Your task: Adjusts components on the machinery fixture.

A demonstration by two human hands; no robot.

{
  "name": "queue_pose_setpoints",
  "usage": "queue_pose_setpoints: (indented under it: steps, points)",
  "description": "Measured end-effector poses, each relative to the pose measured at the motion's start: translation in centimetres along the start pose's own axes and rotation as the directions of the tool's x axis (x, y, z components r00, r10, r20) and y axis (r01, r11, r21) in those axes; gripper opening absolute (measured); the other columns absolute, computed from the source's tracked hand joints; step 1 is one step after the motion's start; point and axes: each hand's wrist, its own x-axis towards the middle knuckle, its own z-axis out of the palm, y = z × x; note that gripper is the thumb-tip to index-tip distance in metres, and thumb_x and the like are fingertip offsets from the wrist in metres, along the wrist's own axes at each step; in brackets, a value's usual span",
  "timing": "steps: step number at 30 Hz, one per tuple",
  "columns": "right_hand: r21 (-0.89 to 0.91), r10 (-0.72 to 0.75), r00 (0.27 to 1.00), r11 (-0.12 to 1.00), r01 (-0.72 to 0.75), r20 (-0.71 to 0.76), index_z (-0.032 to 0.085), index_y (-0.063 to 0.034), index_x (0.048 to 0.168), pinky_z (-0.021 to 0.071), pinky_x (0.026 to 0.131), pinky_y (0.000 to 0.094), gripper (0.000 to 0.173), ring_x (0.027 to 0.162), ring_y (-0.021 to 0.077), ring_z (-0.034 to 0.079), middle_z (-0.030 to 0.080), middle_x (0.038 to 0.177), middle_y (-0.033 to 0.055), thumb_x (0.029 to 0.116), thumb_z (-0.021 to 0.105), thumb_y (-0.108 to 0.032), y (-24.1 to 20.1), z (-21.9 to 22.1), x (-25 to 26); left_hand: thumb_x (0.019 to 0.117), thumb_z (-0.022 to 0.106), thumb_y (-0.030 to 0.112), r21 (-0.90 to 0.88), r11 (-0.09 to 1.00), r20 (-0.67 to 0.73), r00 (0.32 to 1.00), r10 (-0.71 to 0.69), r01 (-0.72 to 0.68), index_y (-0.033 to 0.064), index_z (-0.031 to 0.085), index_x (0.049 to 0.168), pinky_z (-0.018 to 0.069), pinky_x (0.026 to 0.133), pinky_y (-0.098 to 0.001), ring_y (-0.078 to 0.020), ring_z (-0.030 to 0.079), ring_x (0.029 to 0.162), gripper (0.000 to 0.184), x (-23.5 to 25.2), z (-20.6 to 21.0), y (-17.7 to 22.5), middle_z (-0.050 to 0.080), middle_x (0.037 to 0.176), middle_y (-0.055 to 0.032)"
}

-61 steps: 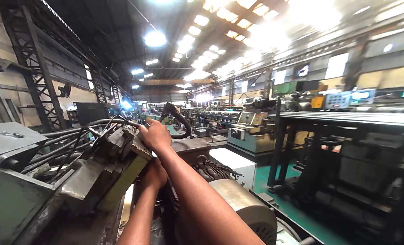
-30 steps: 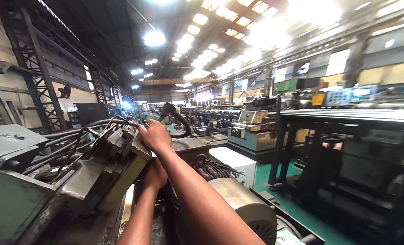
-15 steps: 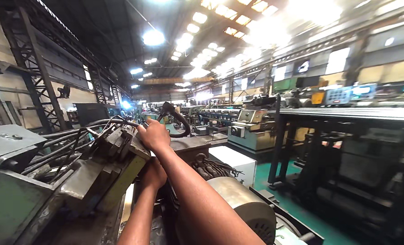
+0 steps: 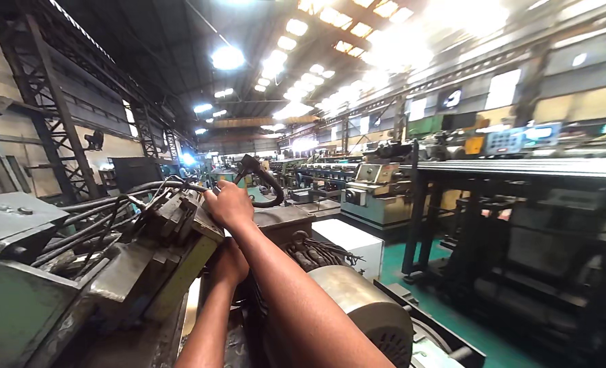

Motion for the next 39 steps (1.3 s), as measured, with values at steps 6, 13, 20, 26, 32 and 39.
queue_pose_setpoints:
  steps: [6, 13, 20, 26, 32, 39]
  points:
    - [0.005, -0.008, 1.0, 1.0, 0.008, -0.008, 0.069, -0.0107, 0.12, 0.053, 0.083, 0.0619, 0.032, 0.109, 0.0368, 0.069, 0.071, 0.114, 0.0182, 0.1069, 0.052, -0.035, 0.1, 0.1, 0.0, 0.1066, 0.052, 0.011, 0.001, 1.0, -0.017, 1.0, 0.01, -0.01, -0.0079, 0.055, 0.136, 0.0432, 0.109, -0.0554, -0.0395, 0.057, 0.13, 0.036, -0.2, -0.1, 0.0, 0.061, 0.134, -0.0285]
    - [0.001, -0.003, 1.0, 1.0, 0.003, -0.002, 0.069, -0.0103, 0.119, 0.0529, 0.083, 0.0619, 0.033, 0.11, 0.0369, 0.068, 0.071, 0.115, 0.0181, 0.1074, 0.051, -0.035, 0.0, 0.0, -0.1, 0.1065, 0.051, 0.01, -0.006, 1.0, -0.018, 1.0, 0.023, -0.023, -0.0084, 0.056, 0.134, 0.0435, 0.109, -0.0548, -0.0394, 0.057, 0.129, 0.033, -0.2, -0.1, -0.1, 0.061, 0.133, -0.0285]
    - [0.006, -0.012, 1.0, 1.0, 0.012, -0.002, 0.068, -0.0093, 0.117, 0.0528, 0.084, 0.0614, 0.032, 0.11, 0.0374, 0.068, 0.07, 0.116, 0.0185, 0.1075, 0.051, -0.035, 0.0, -0.1, -0.2, 0.1043, 0.053, 0.007, 0.035, 0.999, -0.016, 1.0, 0.003, -0.003, -0.0091, 0.053, 0.136, 0.0425, 0.11, -0.0542, -0.0397, 0.056, 0.131, 0.036, -0.5, -0.2, 0.2, 0.06, 0.135, -0.029]
    - [0.004, 0.001, 1.0, 1.0, -0.001, -0.001, 0.069, -0.011, 0.118, 0.0536, 0.083, 0.0612, 0.032, 0.111, 0.0366, 0.068, 0.07, 0.118, 0.0176, 0.107, 0.051, -0.036, 0.0, 0.0, -0.2, 0.0871, 0.074, 0.017, 0.203, 0.977, -0.154, 0.983, 0.096, -0.064, -0.0022, 0.065, 0.117, 0.0536, 0.094, -0.0557, -0.0358, 0.068, 0.11, 0.037, 4.1, 3.7, -3.4, 0.07, 0.114, -0.021]
    - [0.012, -0.001, 1.0, 1.0, 0.001, 0.0, 0.069, -0.0118, 0.119, 0.0529, 0.084, 0.0612, 0.032, 0.111, 0.0363, 0.068, 0.071, 0.116, 0.0172, 0.1073, 0.051, -0.036, -0.2, -0.1, -0.5, 0.0869, 0.075, 0.02, 0.235, 0.97, -0.109, 0.99, 0.095, -0.067, -0.0003, 0.065, 0.118, 0.053, 0.095, -0.0561, -0.0353, 0.067, 0.112, 0.039, 5.3, 4.1, -4.1, 0.069, 0.116, -0.0199]
    - [0.011, -0.014, 1.0, 1.0, 0.014, 0.006, 0.069, -0.0099, 0.117, 0.0533, 0.083, 0.061, 0.032, 0.109, 0.0363, 0.069, 0.072, 0.114, 0.0174, 0.1073, 0.052, -0.036, -0.1, -0.2, -0.5, 0.0886, 0.075, 0.021, 0.235, 0.97, -0.097, 0.991, 0.088, -0.063, -0.0016, 0.064, 0.122, 0.0524, 0.096, -0.0573, -0.0371, 0.066, 0.114, 0.042, 5.3, 4.0, -4.1, 0.068, 0.119, -0.0218]
